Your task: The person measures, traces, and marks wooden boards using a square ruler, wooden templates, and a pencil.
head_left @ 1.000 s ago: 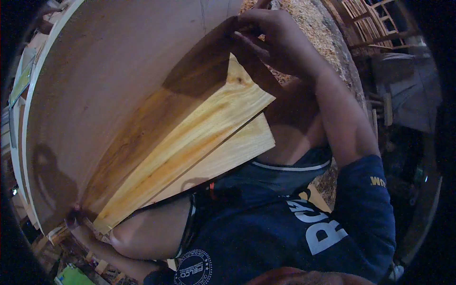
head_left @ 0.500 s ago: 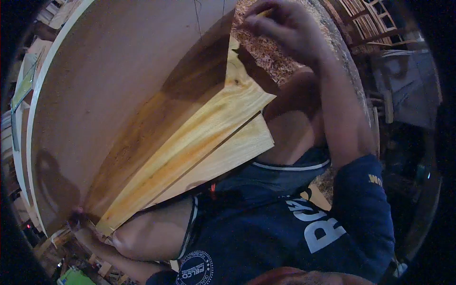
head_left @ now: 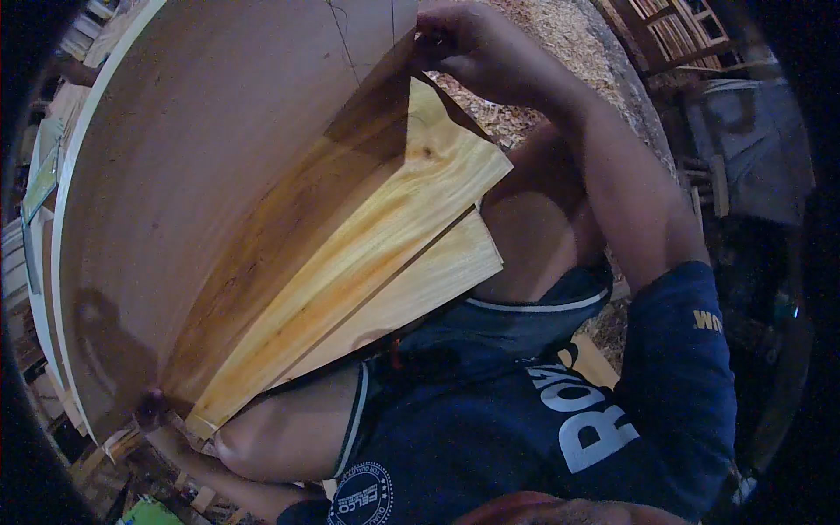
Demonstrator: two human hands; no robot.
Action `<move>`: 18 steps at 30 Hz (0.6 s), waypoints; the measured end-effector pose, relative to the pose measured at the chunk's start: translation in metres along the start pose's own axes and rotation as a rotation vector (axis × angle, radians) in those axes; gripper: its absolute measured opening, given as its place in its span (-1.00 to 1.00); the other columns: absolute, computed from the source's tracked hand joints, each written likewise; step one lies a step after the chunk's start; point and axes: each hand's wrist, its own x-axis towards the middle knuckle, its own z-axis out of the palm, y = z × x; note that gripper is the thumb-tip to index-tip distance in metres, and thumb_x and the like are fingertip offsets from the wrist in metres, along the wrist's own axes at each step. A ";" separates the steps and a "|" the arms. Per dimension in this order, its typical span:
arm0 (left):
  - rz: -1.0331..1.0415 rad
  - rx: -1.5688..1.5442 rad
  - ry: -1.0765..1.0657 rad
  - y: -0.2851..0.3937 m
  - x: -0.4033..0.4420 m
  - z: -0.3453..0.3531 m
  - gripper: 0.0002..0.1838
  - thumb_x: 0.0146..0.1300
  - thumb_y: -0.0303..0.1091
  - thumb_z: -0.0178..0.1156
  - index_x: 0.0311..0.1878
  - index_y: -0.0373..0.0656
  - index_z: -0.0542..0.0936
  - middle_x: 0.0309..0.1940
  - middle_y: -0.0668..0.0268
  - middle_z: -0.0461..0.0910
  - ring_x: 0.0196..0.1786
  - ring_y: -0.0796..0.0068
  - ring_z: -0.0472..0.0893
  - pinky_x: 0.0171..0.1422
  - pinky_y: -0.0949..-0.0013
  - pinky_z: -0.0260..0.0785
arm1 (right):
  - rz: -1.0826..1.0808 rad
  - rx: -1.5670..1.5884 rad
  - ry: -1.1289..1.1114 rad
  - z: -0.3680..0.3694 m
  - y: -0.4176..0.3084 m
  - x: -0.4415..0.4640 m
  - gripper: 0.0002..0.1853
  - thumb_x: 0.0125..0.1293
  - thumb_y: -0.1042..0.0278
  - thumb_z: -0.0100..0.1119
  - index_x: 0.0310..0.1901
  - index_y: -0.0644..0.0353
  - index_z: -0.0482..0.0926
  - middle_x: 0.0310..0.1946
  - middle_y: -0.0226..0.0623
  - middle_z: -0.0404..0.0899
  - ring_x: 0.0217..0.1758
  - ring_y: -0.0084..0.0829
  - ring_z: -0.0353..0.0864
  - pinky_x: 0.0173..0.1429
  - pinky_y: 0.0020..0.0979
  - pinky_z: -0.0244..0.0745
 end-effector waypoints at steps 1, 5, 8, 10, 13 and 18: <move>-0.020 -0.008 0.014 0.005 -0.001 0.002 -0.74 0.27 -0.32 0.32 -0.05 -0.24 0.59 -0.13 0.25 0.64 -0.05 0.33 0.55 0.16 0.25 0.36 | -0.019 0.006 0.011 0.001 0.001 0.001 -0.47 0.26 0.88 -0.04 0.22 0.24 0.55 0.08 -0.24 0.67 0.11 -0.44 0.63 0.21 -0.36 0.57; 0.014 0.107 -0.085 -0.003 0.006 -0.007 -0.74 0.29 -0.32 0.31 -0.05 -0.26 0.59 -0.13 0.23 0.64 -0.04 0.32 0.54 0.16 0.24 0.35 | -0.054 0.064 0.030 0.003 0.006 0.001 -0.44 0.21 0.93 -0.06 0.20 0.27 0.57 0.10 -0.24 0.67 0.17 -0.45 0.60 0.27 -0.36 0.54; 0.067 0.231 -0.198 -0.015 0.015 -0.018 -0.75 0.30 -0.32 0.30 -0.06 -0.27 0.59 -0.13 0.23 0.64 -0.03 0.32 0.54 0.16 0.24 0.35 | -0.082 0.077 0.022 0.004 0.014 0.002 -0.45 0.20 0.93 -0.07 0.18 0.28 0.57 0.12 -0.25 0.66 0.20 -0.45 0.58 0.30 -0.36 0.51; 0.220 0.327 -0.107 0.013 0.006 -0.005 -0.84 0.29 -0.29 0.24 -0.24 -0.19 0.59 -0.28 0.28 0.60 -0.21 0.30 0.50 0.05 0.19 0.38 | -0.087 0.067 0.013 -0.003 0.016 0.003 -0.46 0.20 0.92 -0.06 0.18 0.29 0.58 0.12 -0.26 0.67 0.21 -0.46 0.57 0.31 -0.37 0.49; 0.147 0.185 -0.058 0.011 0.005 0.000 -0.83 0.33 -0.25 0.17 -0.28 -0.15 0.60 -0.33 0.30 0.59 -0.27 0.30 0.49 0.05 0.14 0.38 | -0.088 0.028 0.009 -0.004 0.014 0.001 -0.48 0.20 0.91 -0.03 0.17 0.30 0.58 0.10 -0.27 0.67 0.20 -0.49 0.56 0.30 -0.39 0.47; 0.081 0.203 -0.068 -0.001 0.015 -0.004 -0.81 0.33 -0.29 0.19 -0.12 -0.19 0.60 -0.21 0.22 0.62 -0.14 0.29 0.54 0.13 0.19 0.37 | -0.128 -0.037 0.040 -0.004 0.011 -0.001 -0.46 0.18 0.92 -0.03 0.17 0.27 0.59 0.07 -0.31 0.69 0.15 -0.55 0.55 0.25 -0.41 0.47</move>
